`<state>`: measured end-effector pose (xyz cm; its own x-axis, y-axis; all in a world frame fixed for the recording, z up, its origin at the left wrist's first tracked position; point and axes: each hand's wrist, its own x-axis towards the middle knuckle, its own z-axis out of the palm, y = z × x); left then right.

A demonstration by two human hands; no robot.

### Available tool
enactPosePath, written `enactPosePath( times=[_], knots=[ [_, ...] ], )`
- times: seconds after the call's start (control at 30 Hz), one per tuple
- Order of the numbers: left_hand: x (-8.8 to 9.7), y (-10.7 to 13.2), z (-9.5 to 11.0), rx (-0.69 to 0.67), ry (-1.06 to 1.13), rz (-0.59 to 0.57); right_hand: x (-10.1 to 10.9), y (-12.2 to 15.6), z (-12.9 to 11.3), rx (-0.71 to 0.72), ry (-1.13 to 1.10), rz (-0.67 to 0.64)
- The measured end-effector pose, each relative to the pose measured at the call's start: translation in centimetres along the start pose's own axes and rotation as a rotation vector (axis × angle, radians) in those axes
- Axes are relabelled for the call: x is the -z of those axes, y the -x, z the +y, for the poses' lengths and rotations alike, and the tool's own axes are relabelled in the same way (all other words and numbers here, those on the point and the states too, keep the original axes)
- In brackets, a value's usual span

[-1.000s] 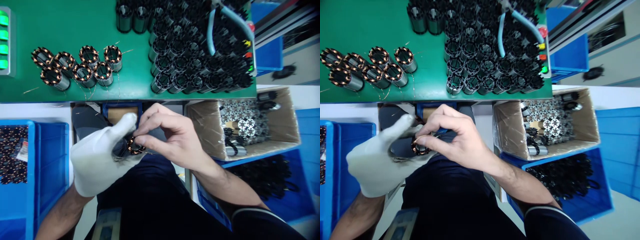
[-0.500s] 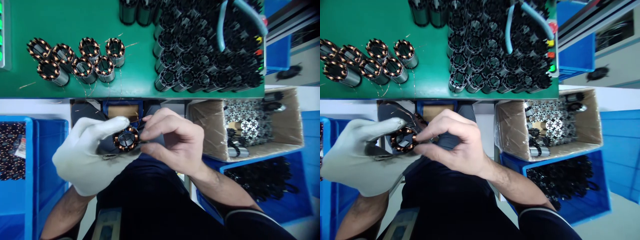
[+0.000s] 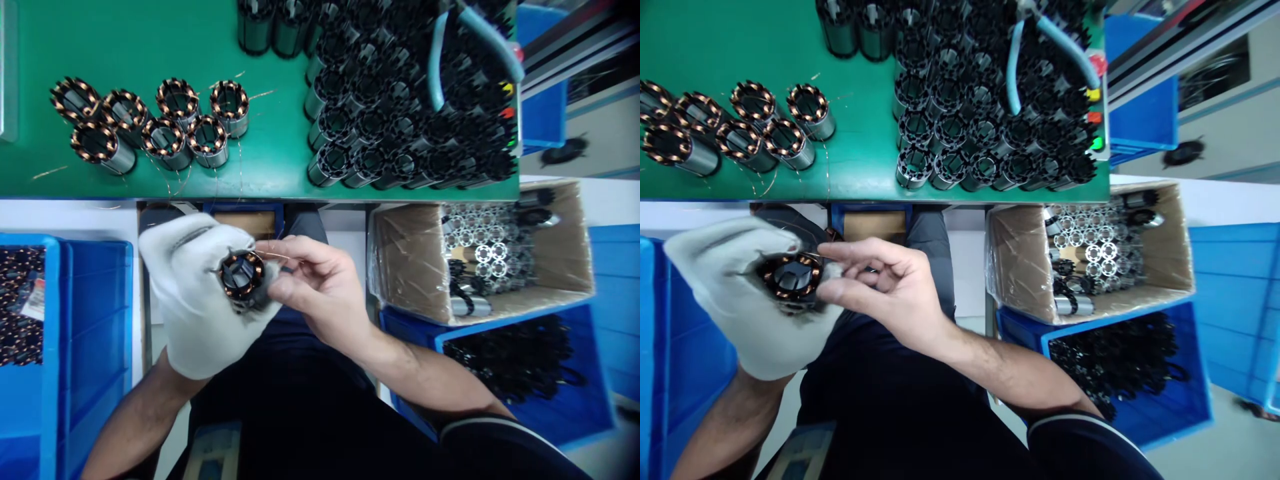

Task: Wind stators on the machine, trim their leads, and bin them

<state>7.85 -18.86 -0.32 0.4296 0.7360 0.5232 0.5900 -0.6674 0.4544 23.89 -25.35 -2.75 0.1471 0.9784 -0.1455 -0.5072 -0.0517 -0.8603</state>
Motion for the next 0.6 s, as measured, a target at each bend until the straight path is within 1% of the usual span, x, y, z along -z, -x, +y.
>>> enactPosePath(
  times=[0.13,0.2,0.27,0.37,0.43,0.47,0.53,0.57,0.6],
  knots=[
    [0.0,0.4,-0.1,-0.008,-0.050,-0.060,-0.6,0.2,0.7,-0.025,-0.018,0.129],
    [-0.4,0.6,-0.3,-0.021,-0.042,-0.042,-0.6,0.0,0.6,-0.034,-0.017,0.150],
    [-0.6,0.9,-0.5,-0.016,-0.027,-0.053,-0.4,-0.3,0.4,-0.050,0.000,0.143],
    [-0.3,1.2,-0.5,-0.051,-0.003,-0.096,0.4,-0.8,-0.4,-0.037,0.090,0.051],
    [0.3,1.1,-0.2,-0.058,0.005,-0.119,1.3,-1.1,-1.2,0.016,0.195,-0.040],
    [0.5,0.9,0.0,-0.038,0.015,-0.122,1.7,-1.4,-1.8,0.057,0.271,-0.084],
    [0.7,0.2,-0.1,0.072,0.128,-0.158,2.4,-2.0,-3.1,0.173,0.475,-0.173],
    [0.5,-0.1,-0.5,0.157,0.250,-0.218,2.8,-2.3,-4.0,0.239,0.599,-0.232],
    [0.2,-0.3,-1.1,0.251,0.403,-0.329,3.1,-2.5,-4.8,0.314,0.723,-0.309]
  ],
)
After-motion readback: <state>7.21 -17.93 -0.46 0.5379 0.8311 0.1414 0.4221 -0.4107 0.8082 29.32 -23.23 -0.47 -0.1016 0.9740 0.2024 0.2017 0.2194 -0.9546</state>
